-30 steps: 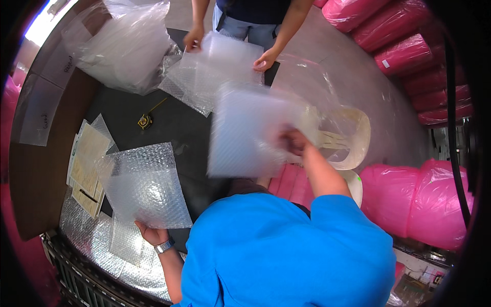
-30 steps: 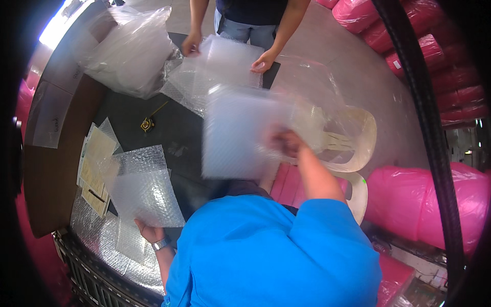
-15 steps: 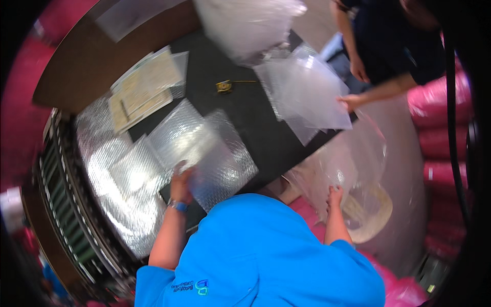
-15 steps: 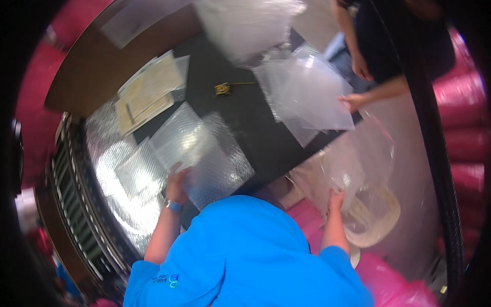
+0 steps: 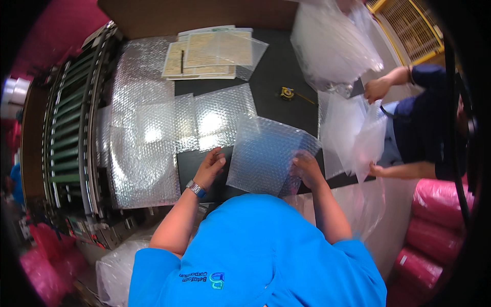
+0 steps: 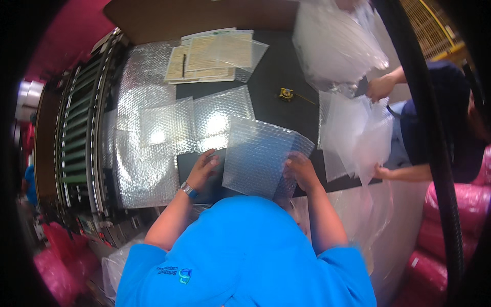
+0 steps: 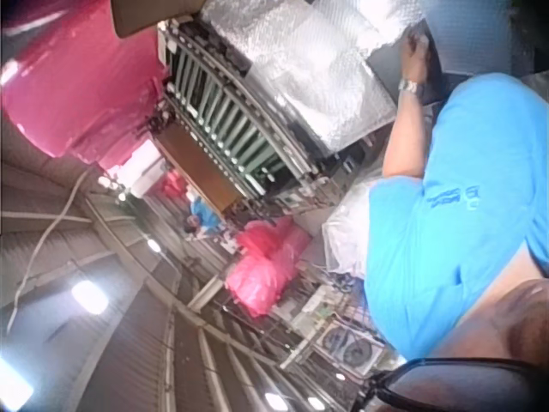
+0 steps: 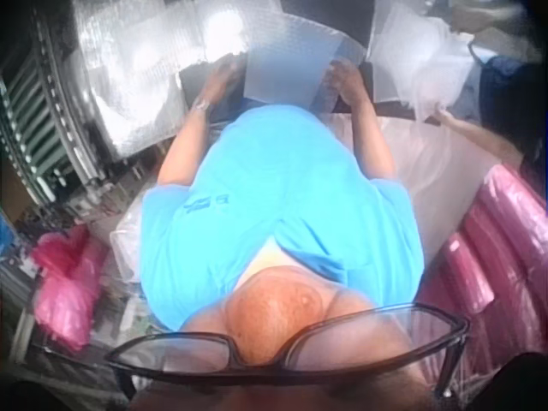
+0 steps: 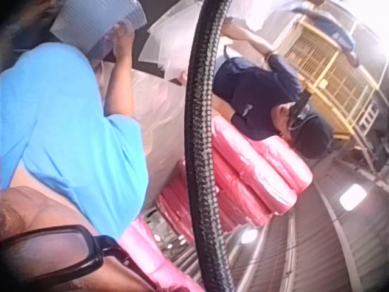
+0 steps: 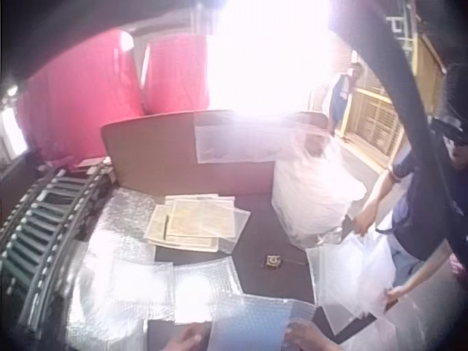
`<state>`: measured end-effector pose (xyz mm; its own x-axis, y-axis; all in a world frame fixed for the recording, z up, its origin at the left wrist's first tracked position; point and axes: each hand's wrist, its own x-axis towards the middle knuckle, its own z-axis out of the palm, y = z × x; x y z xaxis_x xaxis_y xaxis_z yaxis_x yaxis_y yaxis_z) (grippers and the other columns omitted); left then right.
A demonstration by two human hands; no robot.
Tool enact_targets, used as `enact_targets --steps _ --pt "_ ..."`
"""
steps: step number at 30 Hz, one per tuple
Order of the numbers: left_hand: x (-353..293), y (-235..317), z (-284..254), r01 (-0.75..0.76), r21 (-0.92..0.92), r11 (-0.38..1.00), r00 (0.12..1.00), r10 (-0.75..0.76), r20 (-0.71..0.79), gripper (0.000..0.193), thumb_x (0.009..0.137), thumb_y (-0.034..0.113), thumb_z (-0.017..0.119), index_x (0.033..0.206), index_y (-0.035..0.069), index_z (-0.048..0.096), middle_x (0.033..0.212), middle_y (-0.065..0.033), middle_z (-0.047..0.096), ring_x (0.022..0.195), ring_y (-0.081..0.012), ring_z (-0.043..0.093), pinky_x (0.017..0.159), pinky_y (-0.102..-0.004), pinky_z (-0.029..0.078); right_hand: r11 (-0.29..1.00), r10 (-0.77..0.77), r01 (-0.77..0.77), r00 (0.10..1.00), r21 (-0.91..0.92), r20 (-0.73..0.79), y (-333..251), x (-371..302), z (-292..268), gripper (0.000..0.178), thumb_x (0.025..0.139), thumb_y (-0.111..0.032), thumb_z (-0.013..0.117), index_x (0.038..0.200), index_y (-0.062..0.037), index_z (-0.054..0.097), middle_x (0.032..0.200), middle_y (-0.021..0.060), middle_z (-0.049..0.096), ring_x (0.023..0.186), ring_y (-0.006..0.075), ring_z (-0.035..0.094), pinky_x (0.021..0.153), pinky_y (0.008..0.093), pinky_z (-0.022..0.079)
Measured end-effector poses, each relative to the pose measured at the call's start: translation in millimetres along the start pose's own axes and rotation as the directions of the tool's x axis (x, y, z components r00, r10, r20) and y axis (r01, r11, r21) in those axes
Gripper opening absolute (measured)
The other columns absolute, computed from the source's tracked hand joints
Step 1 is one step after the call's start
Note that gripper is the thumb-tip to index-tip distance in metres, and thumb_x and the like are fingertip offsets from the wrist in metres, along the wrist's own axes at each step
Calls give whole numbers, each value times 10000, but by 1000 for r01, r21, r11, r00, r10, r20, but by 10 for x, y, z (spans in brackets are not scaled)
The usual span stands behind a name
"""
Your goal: The person stacks sheets of bubble wrap on a table and places them into a large plastic bag. Another person is also seen handling bubble wrap nearby.
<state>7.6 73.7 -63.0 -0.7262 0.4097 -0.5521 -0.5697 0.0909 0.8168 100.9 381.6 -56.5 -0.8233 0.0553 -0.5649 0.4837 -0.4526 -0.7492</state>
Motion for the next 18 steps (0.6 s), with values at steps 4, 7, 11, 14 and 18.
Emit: enact_targets --steps 4,7,11,14,18 --pt "-183 -114 -111 -188 107 976 982 188 9 799 700 308 666 1312 69 211 1271 -137 336 1156 -193 342 938 -351 309 999 -7 17 980 -51 197 -40 131 204 330 758 -130 592 1057 -47 479 796 68 553 704 167 565 607 282 468" --pt "-403 -43 -49 -194 -64 979 978 188 -91 558 745 196 629 1209 46 359 1127 -113 472 1012 -173 456 862 -321 378 987 75 -17 928 -162 366 -190 259 689 364 765 -118 583 1093 -49 443 825 87 555 708 195 571 643 324 487" --pt "-874 -72 -104 -438 -357 825 828 216 -517 368 776 190 608 1080 47 457 1016 -57 527 897 -140 493 802 -305 410 993 73 -112 813 33 577 -226 284 1167 680 691 -156 661 1246 -75 275 966 132 519 832 238 558 701 342 489" --pt "-1274 -114 -187 -609 -390 691 696 229 -681 381 770 237 622 1082 73 479 1016 -18 524 935 -119 468 834 -291 377 932 304 -64 675 -358 673 -59 440 1399 834 636 -155 704 1291 -87 193 1048 144 484 907 257 535 726 352 483" --pt "-1742 -290 -278 -712 -359 603 580 217 -785 402 776 264 616 1114 99 473 1046 10 500 981 -106 429 870 -285 338 940 287 -61 670 -335 685 182 -43 2290 814 623 -65 691 1284 -70 216 1095 132 448 955 250 501 752 357 466"
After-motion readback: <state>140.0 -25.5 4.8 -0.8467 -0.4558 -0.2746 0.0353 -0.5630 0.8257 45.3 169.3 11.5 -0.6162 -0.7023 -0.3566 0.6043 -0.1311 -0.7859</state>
